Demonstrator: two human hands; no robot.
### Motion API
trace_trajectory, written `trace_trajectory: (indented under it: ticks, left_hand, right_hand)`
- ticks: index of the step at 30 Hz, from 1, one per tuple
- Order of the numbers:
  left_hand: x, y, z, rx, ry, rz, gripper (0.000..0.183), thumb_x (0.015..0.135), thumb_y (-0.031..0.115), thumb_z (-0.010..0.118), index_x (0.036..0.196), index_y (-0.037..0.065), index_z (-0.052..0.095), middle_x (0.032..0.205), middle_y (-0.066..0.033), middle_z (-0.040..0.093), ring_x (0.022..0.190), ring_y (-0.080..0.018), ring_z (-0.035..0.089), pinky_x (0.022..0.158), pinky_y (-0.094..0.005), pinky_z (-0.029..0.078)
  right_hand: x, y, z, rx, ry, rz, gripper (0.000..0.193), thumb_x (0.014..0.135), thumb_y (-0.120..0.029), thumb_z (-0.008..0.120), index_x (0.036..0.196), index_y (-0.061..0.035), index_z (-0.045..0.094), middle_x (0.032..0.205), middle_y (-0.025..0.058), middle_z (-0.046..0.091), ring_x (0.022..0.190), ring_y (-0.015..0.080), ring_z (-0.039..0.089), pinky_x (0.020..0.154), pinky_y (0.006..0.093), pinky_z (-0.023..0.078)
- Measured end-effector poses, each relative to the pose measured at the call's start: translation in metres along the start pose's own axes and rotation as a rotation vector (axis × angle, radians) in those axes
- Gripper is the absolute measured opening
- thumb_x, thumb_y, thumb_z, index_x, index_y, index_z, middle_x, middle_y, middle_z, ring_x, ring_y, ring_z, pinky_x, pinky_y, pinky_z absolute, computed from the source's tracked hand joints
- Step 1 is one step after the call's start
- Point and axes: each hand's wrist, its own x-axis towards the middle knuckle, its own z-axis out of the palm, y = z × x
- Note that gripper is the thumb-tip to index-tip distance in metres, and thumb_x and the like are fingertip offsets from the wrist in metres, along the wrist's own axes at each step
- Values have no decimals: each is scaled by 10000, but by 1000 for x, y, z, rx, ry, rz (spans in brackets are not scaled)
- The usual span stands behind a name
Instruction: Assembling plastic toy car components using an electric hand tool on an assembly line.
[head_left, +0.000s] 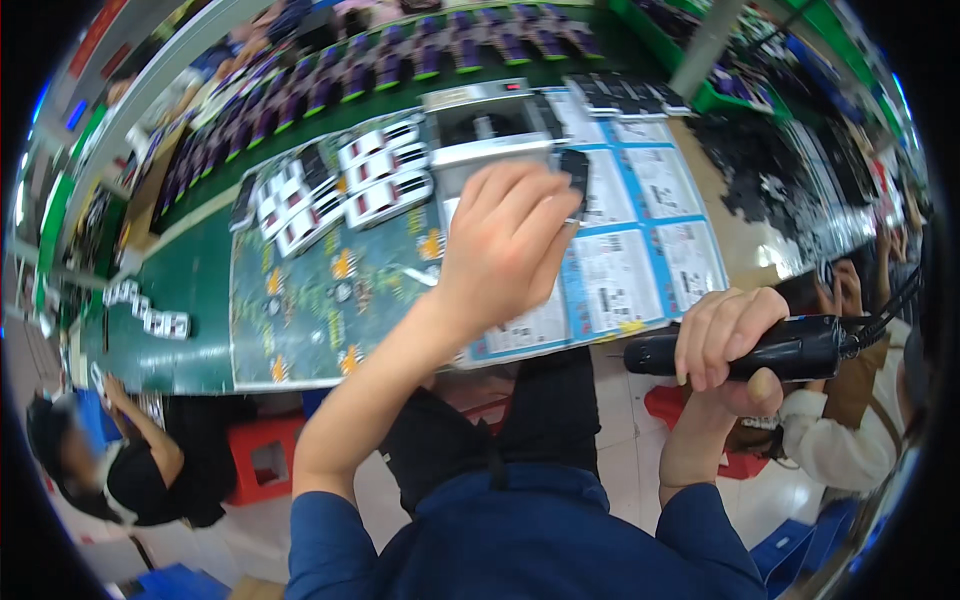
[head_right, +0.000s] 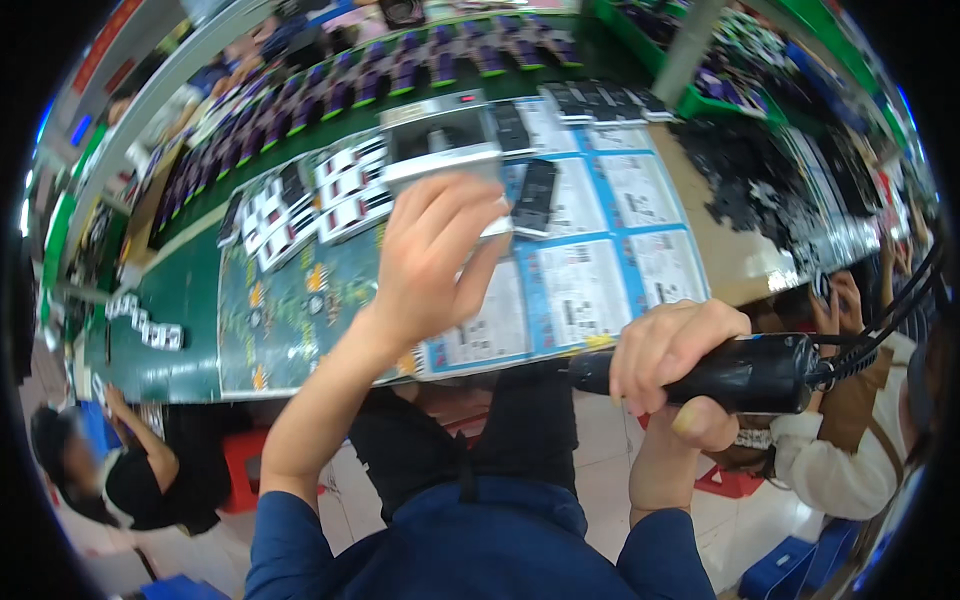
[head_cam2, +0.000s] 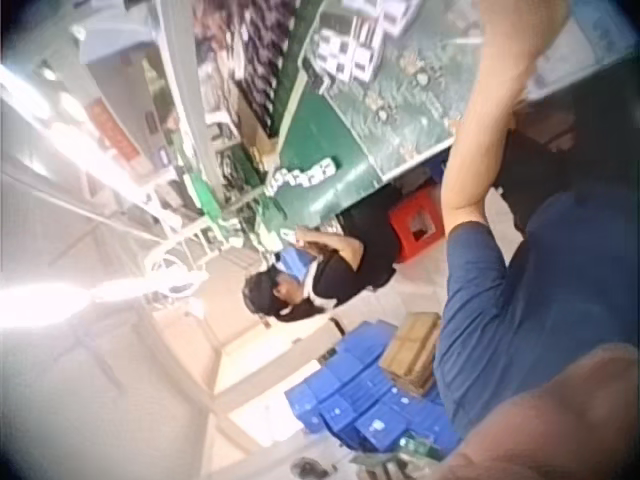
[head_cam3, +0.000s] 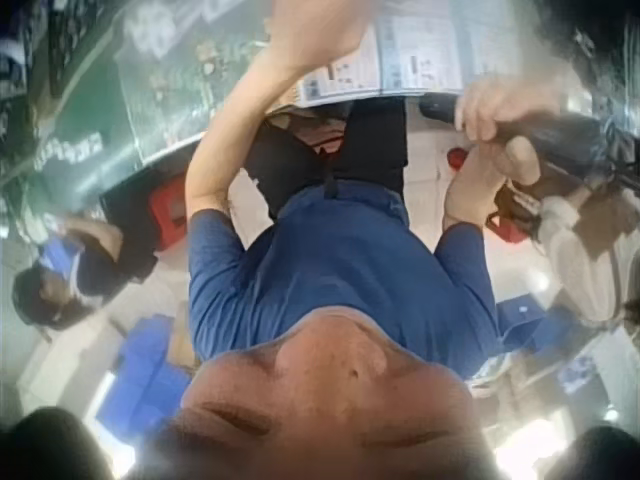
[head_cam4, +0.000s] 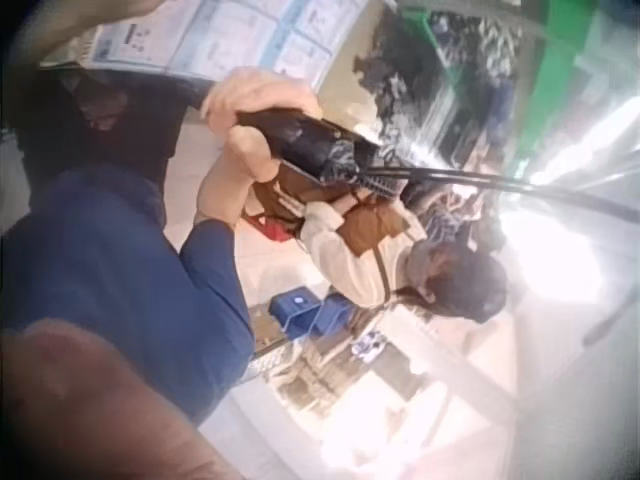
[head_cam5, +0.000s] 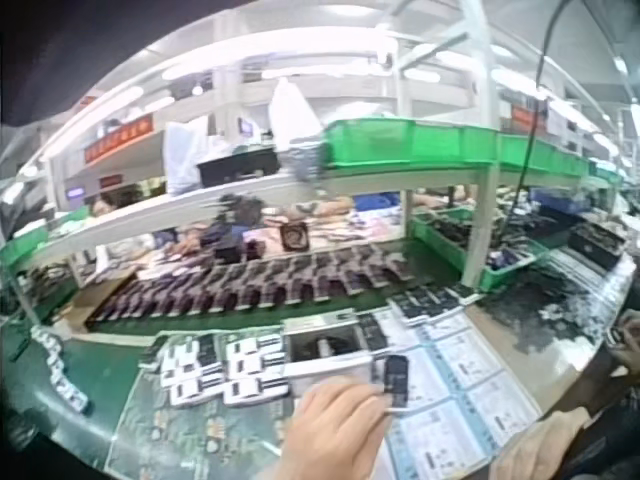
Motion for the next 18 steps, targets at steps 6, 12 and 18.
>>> trace_trajectory:
  ticks: [6, 12, 18]
  left_hand:
    - [124, -68, 151, 335, -1149, -144, 607, 678, 414, 827, 1132, 51, 651, 1111, -142, 679, 1124, -327, 605, 926, -485, 439]
    - [132, -86, 167, 367, -1627, -154, 844, 510, 563, 906, 1123, 17, 708, 1179, -161, 688, 1145, -346, 624, 1029, -589, 326]
    - [126, -72, 203, 307, -1647, -117, 822, 484, 583, 914, 1082, 46, 744, 1143, -135, 704, 1046, -326, 662, 898, -491, 502]
  right_hand:
    - [-13, -48, -38, -59, -12, -62, 436, 736, -220, 868, 946, 16, 568, 646, 97, 612, 513, 187, 600, 495, 305, 531]
    - [-4, -63, -74, -85, -234, -6, 438, 722, -175, 884, 962, 24, 576, 670, 115, 649, 550, 210, 664, 555, 327, 589]
    - [-12, -51, -72, -95, -159, -117, 355, 787, -199, 821, 933, -27, 547, 657, 50, 654, 543, 136, 662, 503, 257, 585]
